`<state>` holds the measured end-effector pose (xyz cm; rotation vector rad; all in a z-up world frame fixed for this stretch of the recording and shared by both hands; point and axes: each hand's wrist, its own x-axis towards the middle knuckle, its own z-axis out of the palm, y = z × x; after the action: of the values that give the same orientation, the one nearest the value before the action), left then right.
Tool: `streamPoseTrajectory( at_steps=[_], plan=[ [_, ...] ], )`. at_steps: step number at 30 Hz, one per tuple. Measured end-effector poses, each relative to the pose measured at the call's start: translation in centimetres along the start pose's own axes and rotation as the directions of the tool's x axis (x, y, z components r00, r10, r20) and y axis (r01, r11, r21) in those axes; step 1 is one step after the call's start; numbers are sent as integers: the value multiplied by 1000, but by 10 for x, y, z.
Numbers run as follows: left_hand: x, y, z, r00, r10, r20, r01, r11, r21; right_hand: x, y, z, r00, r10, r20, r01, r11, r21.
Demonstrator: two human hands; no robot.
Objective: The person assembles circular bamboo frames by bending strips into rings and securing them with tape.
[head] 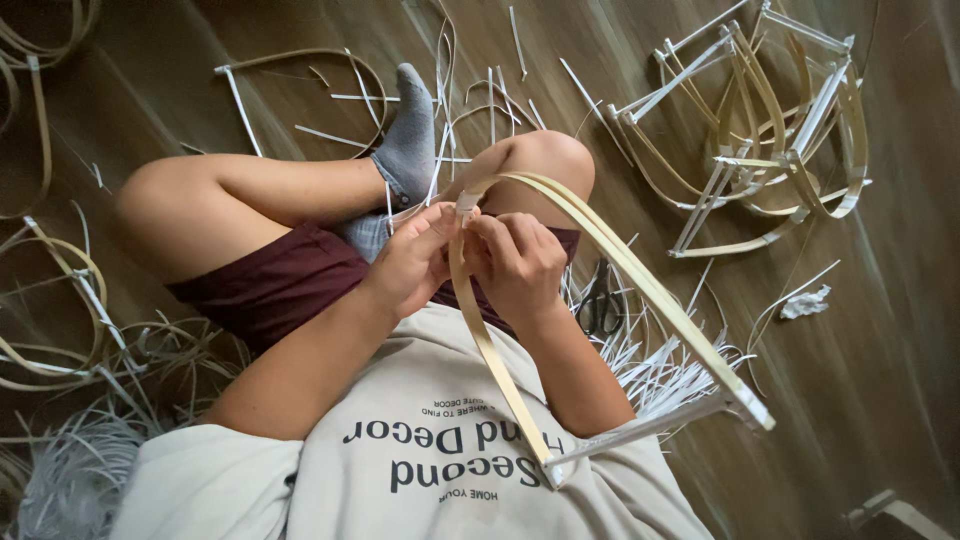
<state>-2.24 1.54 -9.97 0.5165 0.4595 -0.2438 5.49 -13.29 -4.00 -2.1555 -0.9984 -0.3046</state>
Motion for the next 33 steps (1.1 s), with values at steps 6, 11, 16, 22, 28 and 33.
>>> streamPoseTrajectory(
  at_steps=[6,11,16,22,28,33],
  plan=[
    [-1,-4,-4,999,-36,14,36,999,7,-2,4,-3,1000,3,17,-3,1000,2],
    [0,-6,-3,999,-18,-28,20,998,64,-2,-5,-14,998,28,50,-30,999,34],
    [2,-10,-2,1000,-5,-16,7,996,88,-3,-6,-12,996,-4,89,5,1000,-16],
    [5,-3,-6,999,-5,-45,10,992,123,5,4,-13,998,16,62,-15,1000,-20],
    [7,-17,-10,999,2,-32,2,992,127,-11,-3,-12,988,20,153,-26,999,40],
    [9,-13,-12,997,-19,-75,32,984,174,3,5,-8,996,51,71,-49,998,-30]
  ],
)
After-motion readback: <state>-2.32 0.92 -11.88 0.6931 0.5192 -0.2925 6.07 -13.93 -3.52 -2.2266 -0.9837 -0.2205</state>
